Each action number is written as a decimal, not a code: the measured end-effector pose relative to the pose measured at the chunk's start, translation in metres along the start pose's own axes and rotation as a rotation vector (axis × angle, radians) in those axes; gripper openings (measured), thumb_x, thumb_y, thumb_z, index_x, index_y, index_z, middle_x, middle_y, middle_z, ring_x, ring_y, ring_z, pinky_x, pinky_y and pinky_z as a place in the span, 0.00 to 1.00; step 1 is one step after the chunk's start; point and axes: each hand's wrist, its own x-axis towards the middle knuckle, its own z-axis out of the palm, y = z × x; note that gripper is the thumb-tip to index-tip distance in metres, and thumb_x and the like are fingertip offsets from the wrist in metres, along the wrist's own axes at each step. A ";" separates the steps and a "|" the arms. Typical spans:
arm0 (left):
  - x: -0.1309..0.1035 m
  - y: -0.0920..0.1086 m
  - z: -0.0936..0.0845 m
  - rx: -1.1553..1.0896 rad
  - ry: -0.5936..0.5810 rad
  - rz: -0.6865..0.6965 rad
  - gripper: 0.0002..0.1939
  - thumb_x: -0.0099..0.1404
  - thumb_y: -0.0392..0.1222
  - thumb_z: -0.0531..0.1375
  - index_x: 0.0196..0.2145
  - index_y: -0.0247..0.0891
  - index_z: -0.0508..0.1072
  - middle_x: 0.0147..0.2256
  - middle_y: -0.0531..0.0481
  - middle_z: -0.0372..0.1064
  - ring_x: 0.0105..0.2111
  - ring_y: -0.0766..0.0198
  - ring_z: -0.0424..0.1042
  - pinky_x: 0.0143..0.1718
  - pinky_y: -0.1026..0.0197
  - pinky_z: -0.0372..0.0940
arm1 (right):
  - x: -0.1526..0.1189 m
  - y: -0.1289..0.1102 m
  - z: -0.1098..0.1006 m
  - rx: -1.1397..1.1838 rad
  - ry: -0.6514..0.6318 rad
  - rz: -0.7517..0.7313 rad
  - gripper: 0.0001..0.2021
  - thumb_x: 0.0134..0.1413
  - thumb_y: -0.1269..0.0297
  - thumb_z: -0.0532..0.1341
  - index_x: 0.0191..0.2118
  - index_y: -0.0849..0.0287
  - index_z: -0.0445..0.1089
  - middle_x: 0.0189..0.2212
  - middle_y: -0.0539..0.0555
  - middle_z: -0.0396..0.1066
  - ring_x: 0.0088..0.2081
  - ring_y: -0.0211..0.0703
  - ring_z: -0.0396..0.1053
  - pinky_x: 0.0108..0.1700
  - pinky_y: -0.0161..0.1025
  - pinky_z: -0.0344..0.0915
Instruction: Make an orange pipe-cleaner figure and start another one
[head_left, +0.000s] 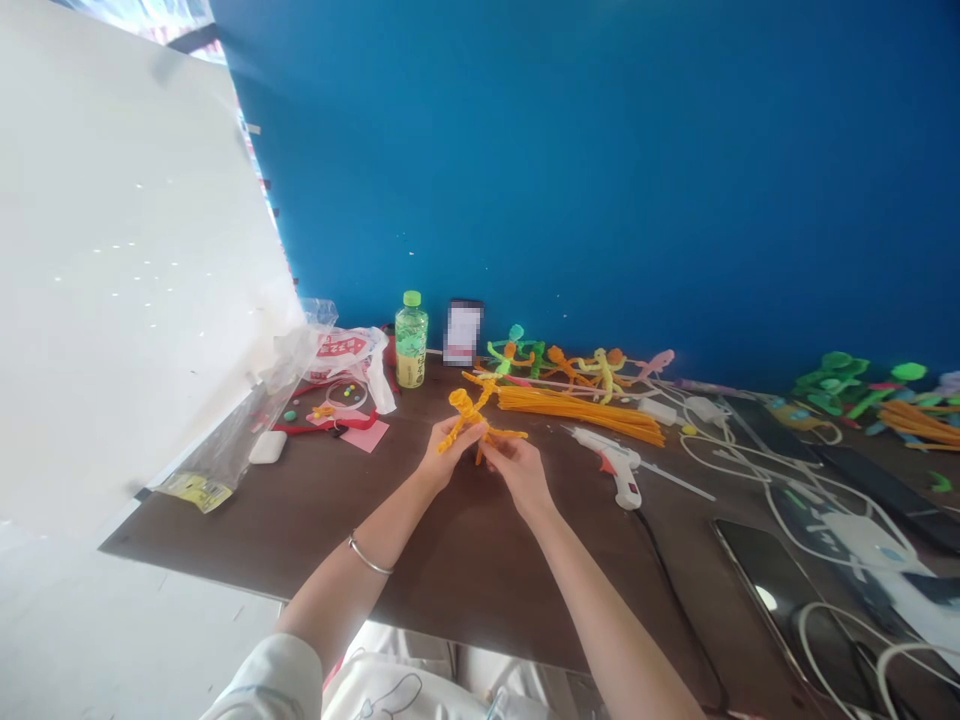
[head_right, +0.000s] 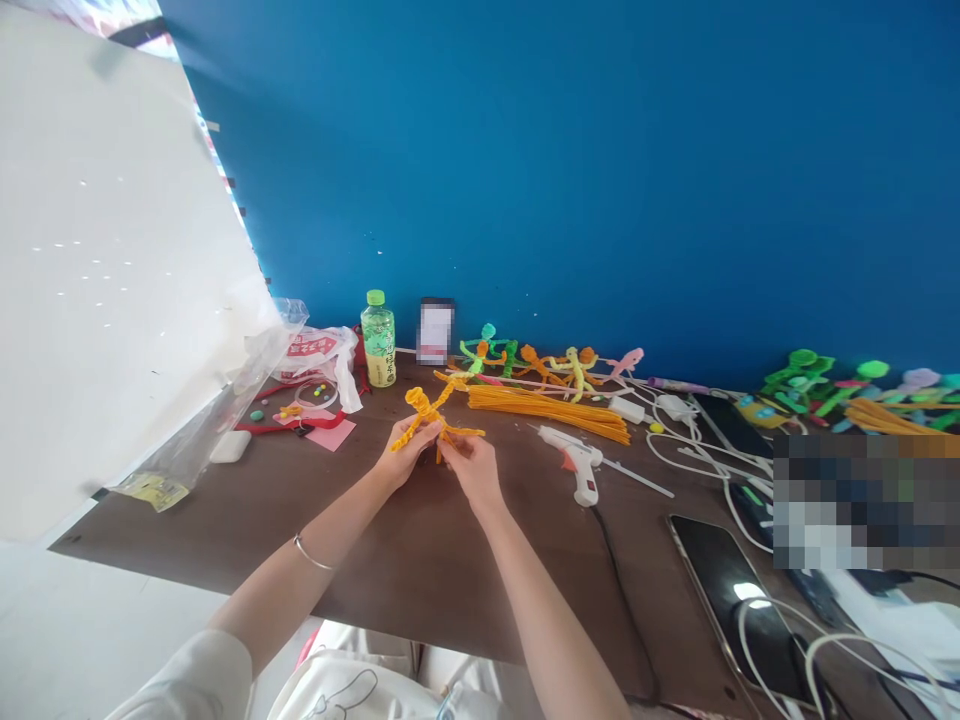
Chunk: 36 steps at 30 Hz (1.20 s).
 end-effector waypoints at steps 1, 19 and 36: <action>0.000 0.000 0.000 -0.003 0.000 -0.001 0.12 0.51 0.45 0.62 0.28 0.33 0.69 0.22 0.53 0.64 0.22 0.71 0.62 0.24 0.65 0.58 | 0.000 0.000 0.001 -0.018 0.018 -0.012 0.14 0.34 0.58 0.68 0.28 0.63 0.71 0.20 0.50 0.68 0.22 0.35 0.61 0.26 0.36 0.59; 0.005 0.002 -0.006 -0.197 0.022 -0.161 0.12 0.50 0.44 0.64 0.28 0.33 0.70 0.21 0.54 0.63 0.23 0.73 0.64 0.28 0.67 0.59 | 0.006 0.001 -0.009 0.859 -0.372 0.474 0.09 0.51 0.76 0.54 0.37 0.59 0.66 0.30 0.52 0.69 0.26 0.31 0.66 0.26 0.27 0.69; 0.003 0.002 -0.003 -0.135 0.007 -0.165 0.12 0.48 0.44 0.65 0.26 0.32 0.70 0.23 0.53 0.63 0.24 0.72 0.63 0.29 0.67 0.59 | 0.004 0.001 -0.004 0.429 -0.311 0.225 0.10 0.35 0.63 0.68 0.25 0.60 0.69 0.19 0.45 0.59 0.20 0.28 0.53 0.22 0.30 0.55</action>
